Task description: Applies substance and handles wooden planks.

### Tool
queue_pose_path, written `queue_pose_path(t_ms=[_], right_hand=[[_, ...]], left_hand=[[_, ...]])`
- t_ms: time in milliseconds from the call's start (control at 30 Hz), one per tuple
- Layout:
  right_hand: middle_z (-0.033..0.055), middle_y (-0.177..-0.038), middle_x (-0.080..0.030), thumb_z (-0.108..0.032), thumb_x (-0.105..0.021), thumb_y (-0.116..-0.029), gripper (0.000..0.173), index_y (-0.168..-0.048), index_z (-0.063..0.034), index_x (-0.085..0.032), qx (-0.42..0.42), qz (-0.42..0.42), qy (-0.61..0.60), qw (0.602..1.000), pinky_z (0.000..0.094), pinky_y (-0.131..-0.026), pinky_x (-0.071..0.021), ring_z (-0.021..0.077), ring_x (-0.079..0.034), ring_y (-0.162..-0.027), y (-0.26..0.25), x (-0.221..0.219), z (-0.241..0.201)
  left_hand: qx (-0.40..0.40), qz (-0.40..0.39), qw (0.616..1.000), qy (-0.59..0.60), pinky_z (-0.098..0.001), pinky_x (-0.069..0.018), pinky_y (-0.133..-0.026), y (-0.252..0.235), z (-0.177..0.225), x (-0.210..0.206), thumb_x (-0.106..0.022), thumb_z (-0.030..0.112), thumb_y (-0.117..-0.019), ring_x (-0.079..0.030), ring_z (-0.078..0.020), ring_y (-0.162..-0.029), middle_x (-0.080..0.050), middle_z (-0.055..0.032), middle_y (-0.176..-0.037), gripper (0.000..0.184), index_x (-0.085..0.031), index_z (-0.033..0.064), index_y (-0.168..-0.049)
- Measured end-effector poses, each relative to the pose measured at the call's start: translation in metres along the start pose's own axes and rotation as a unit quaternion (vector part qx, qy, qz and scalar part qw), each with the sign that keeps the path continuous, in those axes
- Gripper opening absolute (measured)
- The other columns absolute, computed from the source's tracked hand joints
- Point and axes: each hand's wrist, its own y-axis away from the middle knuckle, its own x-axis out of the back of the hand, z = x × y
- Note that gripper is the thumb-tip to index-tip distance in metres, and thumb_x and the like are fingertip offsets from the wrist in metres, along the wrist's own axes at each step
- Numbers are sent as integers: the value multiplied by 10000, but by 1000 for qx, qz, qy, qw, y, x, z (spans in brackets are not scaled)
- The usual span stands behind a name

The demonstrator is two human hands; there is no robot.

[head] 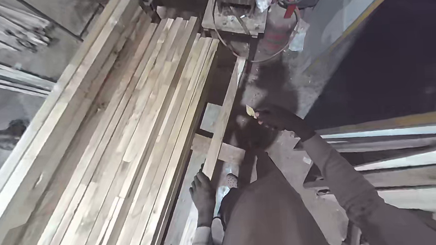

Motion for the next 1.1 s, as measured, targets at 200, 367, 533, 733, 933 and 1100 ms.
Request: queue_pose_path(t_ms=[200,367,533,733,933,1100], right_hand=[[39,-804,-631,-314,-454,-1106,316,-1154,-71,-651,23,-48,-56,997,202,-443,-411,64,-490,-501,-50,74,-9],[113,-831,-674,-339,-537,-1074,350,-1348,-145,-634,107,-11,0,994,338,-449,-490,188,-570,-512,-116,83,-3],[220,-1470,-524,-173,-583,-1036,539,-1559,-179,-454,204,171,214,940,504,-976,-563,365,-640,-1199,-129,-21,34],[214,-1342,-627,-163,-575,-1031,372,-1398,-106,-605,113,163,226,954,515,-964,-555,362,-658,-1159,-95,2,-1],[264,-1338,-580,-161,-587,-999,348,-1314,-19,-622,59,159,295,940,555,-914,-560,429,-636,-1144,-133,13,-44],[339,-1314,-558,-25,-572,-974,379,-1327,110,-560,99,-36,394,913,506,-955,-535,435,-631,-1143,-26,-121,-39]], left_hand=[[101,-122,987,41,-669,-501,-933,-12,13,43,-752,360,-889,-651,-427,-1142,-648,-223,-1282,599,-576,81,-1389],[152,-128,980,13,-674,-543,-814,-19,27,30,-762,292,-865,-711,-447,-992,-733,-216,-1095,567,-588,138,-1382],[178,-202,963,26,-696,-533,-860,-28,25,39,-756,409,-886,-696,-443,-1069,-725,-211,-1165,592,-610,189,-1415],[195,-84,977,10,-684,-531,-854,-6,43,22,-662,214,-945,-693,-425,-1076,-720,-179,-1184,394,-662,164,-1335],[174,-15,984,27,-650,-511,-889,-3,44,9,-535,138,-997,-672,-400,-1124,-712,-156,-1206,382,-669,212,-1347],[192,-107,975,36,-659,-506,-925,-8,40,25,-648,262,-942,-672,-386,-1154,-715,-138,-1239,437,-643,225,-1377]])
